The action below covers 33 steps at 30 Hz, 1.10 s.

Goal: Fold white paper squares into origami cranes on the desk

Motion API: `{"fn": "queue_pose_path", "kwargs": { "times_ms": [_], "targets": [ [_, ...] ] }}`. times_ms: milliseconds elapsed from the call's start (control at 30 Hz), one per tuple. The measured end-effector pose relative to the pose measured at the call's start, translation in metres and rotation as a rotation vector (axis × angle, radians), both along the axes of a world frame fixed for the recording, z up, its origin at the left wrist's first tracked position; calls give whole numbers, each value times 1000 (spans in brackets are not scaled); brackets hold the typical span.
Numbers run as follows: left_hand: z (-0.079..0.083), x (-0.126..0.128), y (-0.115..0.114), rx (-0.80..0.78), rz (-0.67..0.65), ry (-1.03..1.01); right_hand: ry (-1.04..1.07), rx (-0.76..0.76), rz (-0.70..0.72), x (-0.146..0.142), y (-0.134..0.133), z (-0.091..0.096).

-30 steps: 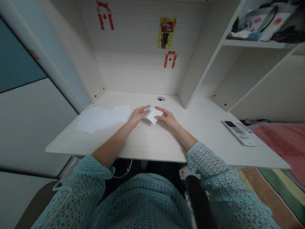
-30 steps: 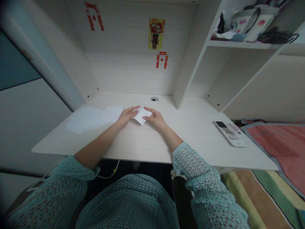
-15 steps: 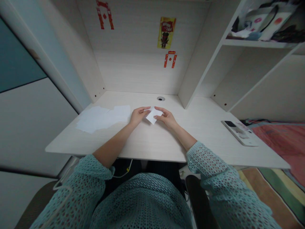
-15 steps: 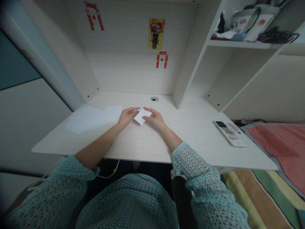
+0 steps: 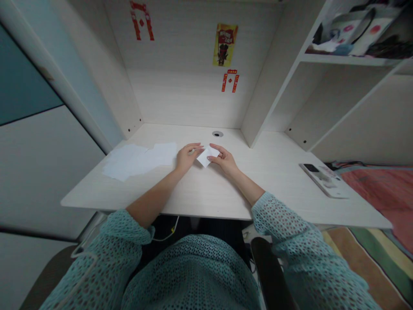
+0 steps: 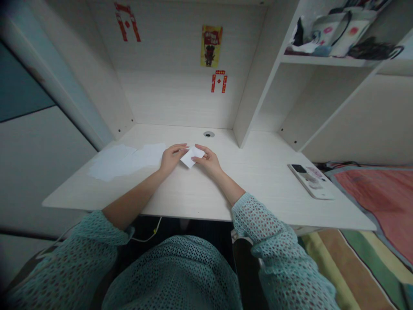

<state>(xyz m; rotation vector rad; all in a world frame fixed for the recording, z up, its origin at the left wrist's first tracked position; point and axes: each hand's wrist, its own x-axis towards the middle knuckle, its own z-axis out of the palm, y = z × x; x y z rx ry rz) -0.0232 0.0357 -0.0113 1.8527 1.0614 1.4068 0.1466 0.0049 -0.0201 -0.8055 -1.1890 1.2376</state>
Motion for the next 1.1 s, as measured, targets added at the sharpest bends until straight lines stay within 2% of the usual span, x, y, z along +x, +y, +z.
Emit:
{"fn": "queue_pose_path", "kwargs": {
  "times_ms": [233,467,700,900,1100],
  "targets": [
    [10,1,-17,-14,-2,63,-29,-15,-39,2,-1,4],
    [10,2,-17,64,10,87,-58,-20,-60,4,4,0],
    [8,3,-19,12,16,113,-46,-11,-52,2,4,-1],
    [3,7,-15,-73,-96,33,-93,10,-118,1,-1,2],
    [-2,11,-10,-181,-172,-62,-245,105,-263,-2,-9,11]
  ]
}}
